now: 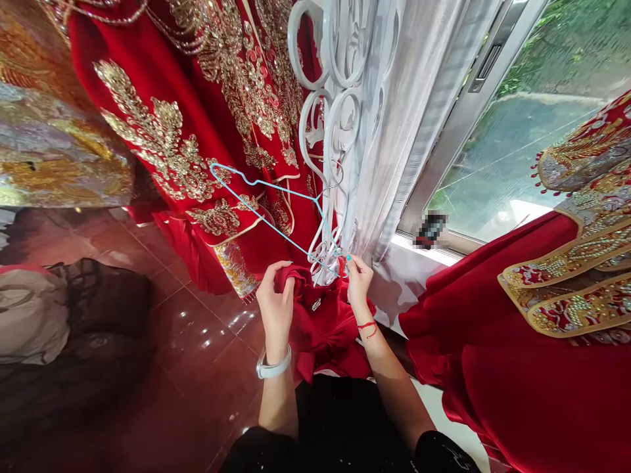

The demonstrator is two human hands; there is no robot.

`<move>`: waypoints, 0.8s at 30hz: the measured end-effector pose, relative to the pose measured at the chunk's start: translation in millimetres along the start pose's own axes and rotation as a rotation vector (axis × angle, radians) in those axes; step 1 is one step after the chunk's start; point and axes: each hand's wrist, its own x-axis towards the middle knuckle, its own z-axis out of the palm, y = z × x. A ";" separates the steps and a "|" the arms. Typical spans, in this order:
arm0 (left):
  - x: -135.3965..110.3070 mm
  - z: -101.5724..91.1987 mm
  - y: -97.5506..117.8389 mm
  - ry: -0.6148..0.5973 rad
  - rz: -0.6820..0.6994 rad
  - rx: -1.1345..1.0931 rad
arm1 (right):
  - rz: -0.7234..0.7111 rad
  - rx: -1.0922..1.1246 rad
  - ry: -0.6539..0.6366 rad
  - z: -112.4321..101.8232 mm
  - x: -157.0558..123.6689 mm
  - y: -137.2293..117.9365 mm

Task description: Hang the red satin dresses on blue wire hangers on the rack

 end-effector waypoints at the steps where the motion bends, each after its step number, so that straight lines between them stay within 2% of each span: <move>1: 0.1 -0.6 -0.3 0.000 0.001 0.001 | 0.020 0.011 0.010 -1.9 0.3 2.6; 4: 2.1 -2.5 -1.6 0.003 0.000 0.007 | 0.047 0.018 -0.003 -7.1 3.2 8.6; 8: 6.6 -5.5 -4.2 0.037 0.002 0.015 | 0.084 0.006 0.055 -12.3 7.8 12.2; 13: 7.2 -9.1 -5.8 0.057 0.008 0.013 | -0.030 -0.185 0.156 -20.1 0.6 13.8; 16: 6.4 -10.9 -5.8 0.057 0.006 0.006 | -0.069 -0.219 0.208 -23.8 -3.1 14.5; 18: 6.8 -11.9 -6.3 0.051 0.002 0.010 | -0.073 -0.201 0.160 -26.0 0.1 12.8; 22: 9.1 -11.2 -8.3 0.031 -0.008 0.018 | -0.161 -0.194 -0.114 -27.3 15.0 0.6; 24: 9.8 -9.2 -8.8 0.014 -0.005 0.006 | -0.233 -0.218 -0.206 -24.8 20.4 -7.2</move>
